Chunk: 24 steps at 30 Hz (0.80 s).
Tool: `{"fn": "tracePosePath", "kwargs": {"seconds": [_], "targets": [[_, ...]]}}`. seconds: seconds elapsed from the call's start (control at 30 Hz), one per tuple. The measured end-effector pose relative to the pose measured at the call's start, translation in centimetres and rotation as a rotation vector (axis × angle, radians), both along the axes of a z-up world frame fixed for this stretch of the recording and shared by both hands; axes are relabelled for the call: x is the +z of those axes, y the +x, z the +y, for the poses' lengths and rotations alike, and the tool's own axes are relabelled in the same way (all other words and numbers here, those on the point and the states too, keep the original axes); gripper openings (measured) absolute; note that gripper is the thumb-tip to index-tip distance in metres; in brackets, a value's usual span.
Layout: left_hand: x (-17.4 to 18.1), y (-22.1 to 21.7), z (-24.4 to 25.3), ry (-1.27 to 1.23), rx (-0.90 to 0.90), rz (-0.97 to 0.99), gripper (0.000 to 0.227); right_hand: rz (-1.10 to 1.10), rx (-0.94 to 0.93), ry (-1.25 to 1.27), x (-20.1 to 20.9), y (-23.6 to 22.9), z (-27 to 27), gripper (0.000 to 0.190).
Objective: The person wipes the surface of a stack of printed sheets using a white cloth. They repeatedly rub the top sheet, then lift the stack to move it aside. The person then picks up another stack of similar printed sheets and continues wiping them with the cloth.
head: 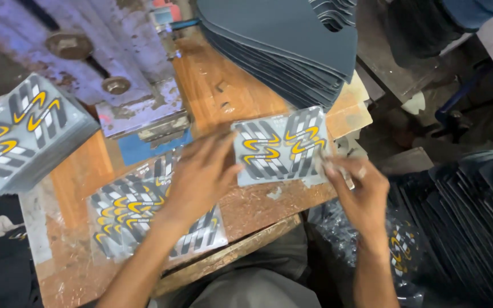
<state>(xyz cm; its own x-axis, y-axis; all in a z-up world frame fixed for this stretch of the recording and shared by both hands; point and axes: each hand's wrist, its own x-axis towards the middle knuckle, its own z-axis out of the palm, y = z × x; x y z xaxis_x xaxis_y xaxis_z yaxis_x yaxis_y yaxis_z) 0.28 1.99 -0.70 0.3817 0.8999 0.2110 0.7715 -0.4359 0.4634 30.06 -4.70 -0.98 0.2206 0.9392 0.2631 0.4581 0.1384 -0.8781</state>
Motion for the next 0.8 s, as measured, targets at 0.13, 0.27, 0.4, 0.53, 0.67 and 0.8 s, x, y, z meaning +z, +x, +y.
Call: {"fn": "tracePosePath", "kwargs": {"seconds": [0.13, 0.27, 0.4, 0.53, 0.67, 0.8], "targets": [[-5.2, 6.5, 4.1, 0.224, -0.020, -0.154, 0.064, -0.316, 0.079, 0.147, 1.5, -2.7, 6.9, 0.022], [-7.6, 9.6, 5.7, 0.246, 0.088, -0.210, 0.043, -0.652, 0.175, 0.230, -2.4, -3.0, 11.3, 0.013], [-7.3, 9.6, 5.3, 0.288, 0.122, -0.221, 0.036, -0.630, 0.162, 0.180, -2.3, -3.5, 7.9, 0.007], [-7.0, 9.4, 5.2, 0.300, 0.098, -0.229, 0.031, -0.433, 0.348, 0.080, -0.2, -2.6, 4.3, 0.012], [-6.9, 9.7, 5.2, 0.290, 0.100, -0.241, 0.029, -0.090, 0.426, -0.059, -1.3, 2.3, 2.1, 0.016], [-6.7, 10.1, 4.9, 0.311, 0.047, -0.215, 0.026, -0.015, -0.127, -0.034, -1.7, 2.5, 1.8, 0.008]]}}
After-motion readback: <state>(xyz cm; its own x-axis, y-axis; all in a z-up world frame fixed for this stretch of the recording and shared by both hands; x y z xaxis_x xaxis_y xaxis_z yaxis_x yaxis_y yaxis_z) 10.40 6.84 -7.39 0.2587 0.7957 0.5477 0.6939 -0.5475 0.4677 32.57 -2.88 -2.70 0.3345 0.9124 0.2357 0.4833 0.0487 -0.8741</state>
